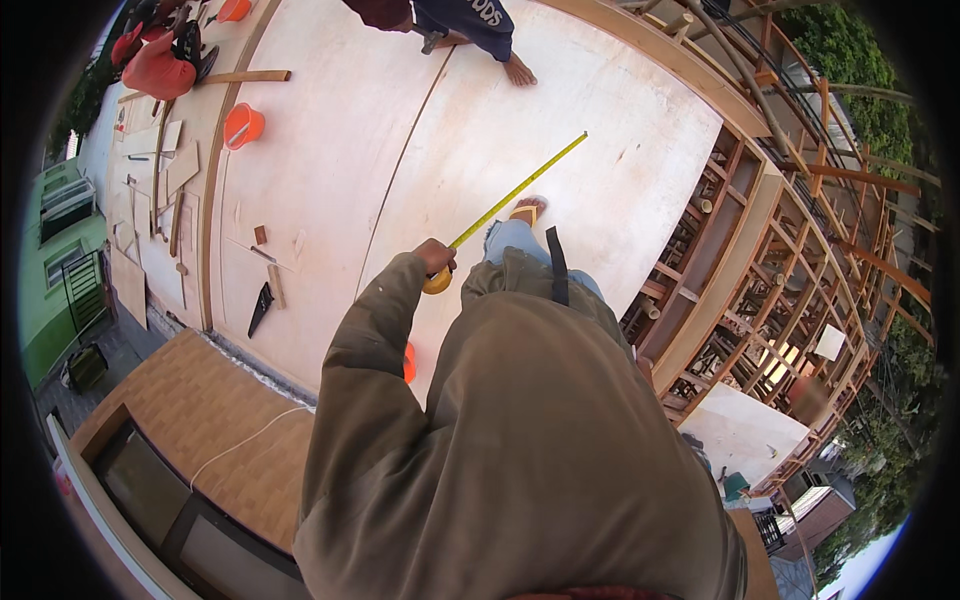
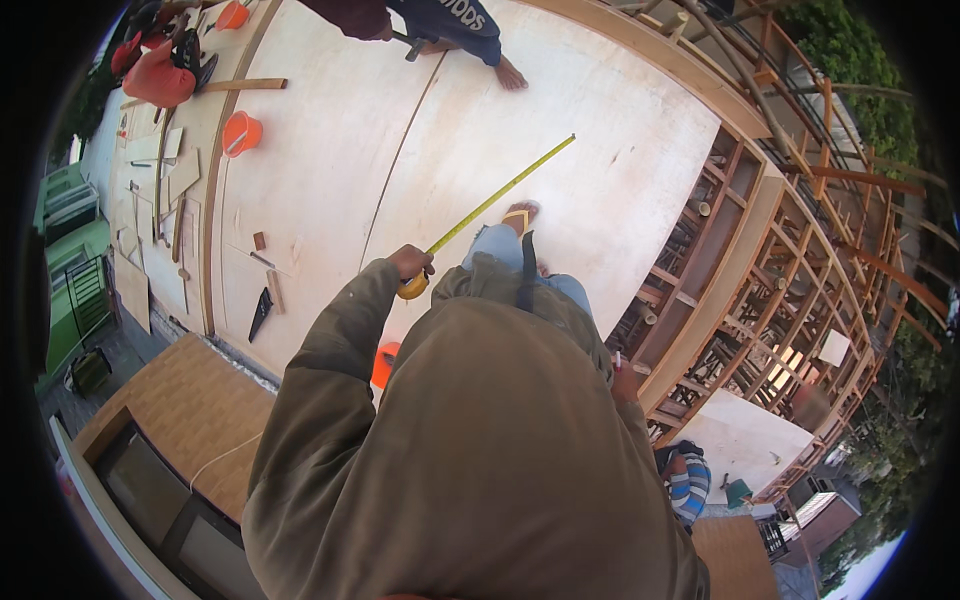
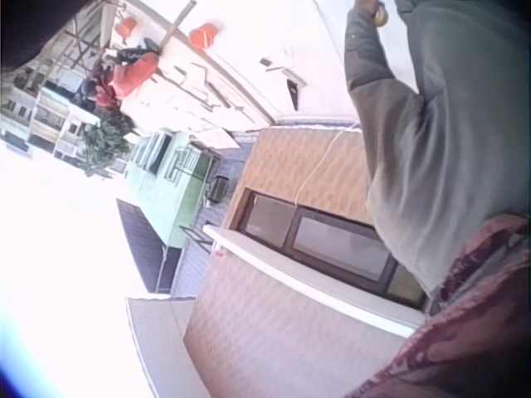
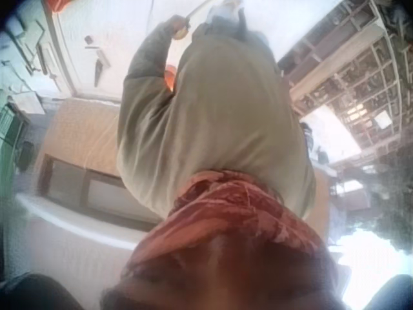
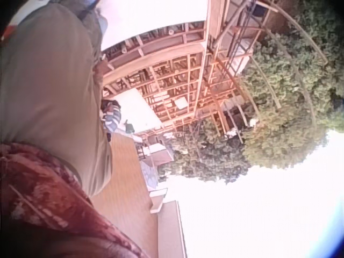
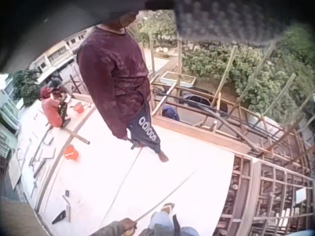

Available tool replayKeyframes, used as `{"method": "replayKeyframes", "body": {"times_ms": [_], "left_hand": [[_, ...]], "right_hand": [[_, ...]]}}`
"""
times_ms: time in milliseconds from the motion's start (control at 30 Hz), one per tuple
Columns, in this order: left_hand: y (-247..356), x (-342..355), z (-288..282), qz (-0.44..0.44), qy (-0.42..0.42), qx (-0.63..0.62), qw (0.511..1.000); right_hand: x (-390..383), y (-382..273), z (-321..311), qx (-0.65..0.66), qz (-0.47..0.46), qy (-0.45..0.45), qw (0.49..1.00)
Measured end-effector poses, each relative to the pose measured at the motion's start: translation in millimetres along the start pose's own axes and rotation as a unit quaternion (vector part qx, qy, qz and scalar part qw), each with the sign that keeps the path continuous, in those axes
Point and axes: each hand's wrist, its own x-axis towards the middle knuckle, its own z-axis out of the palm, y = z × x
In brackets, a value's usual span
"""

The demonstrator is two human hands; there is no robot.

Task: The person measures a large plywood sheet on a roof using a tape measure and marks it with a red pen. They then pick up a smaller plywood piece, measure it, and mark it for cutting. The person places the smaller piece on the larger sheet to align and mark cut lines.

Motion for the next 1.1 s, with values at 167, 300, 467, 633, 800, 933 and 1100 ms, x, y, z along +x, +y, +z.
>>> {"method": "replayKeyframes", "body": {"times_ms": [167,300,467,633,800,933,1100], "left_hand": [[-147.9,-54.9,150.6,-0.218,0.065,-0.169,0.959],[-196.9,-96.0,280.8,-0.283,0.097,-0.304,0.904],[-194.4,-139.9,391.3,-0.275,0.145,-0.463,0.83],[-196.9,-159.5,448.9,-0.241,0.187,-0.462,0.833],[-205.2,-150.9,446.0,-0.341,0.224,-0.572,0.712],[-227.7,-151.8,384.7,-0.329,0.266,-0.576,0.699],[-289.5,-152.2,275.7,-0.289,0.286,-0.609,0.681]], "right_hand": [[74.3,-82.6,-121.9,0.071,0.046,0.011,0.996],[106.2,-140.6,-170.2,0.079,0.018,0.045,0.996],[134.1,-165.1,-128.4,-0.028,-0.005,-0.039,0.999],[136.7,-180.7,-40.2,-0.181,-0.077,-0.148,0.969],[134.2,-225.5,24.5,-0.15,-0.101,-0.199,0.963],[142.7,-274.8,44.3,-0.148,-0.097,-0.212,0.961],[171.8,-336.4,61.7,-0.164,-0.033,-0.198,0.966]]}}
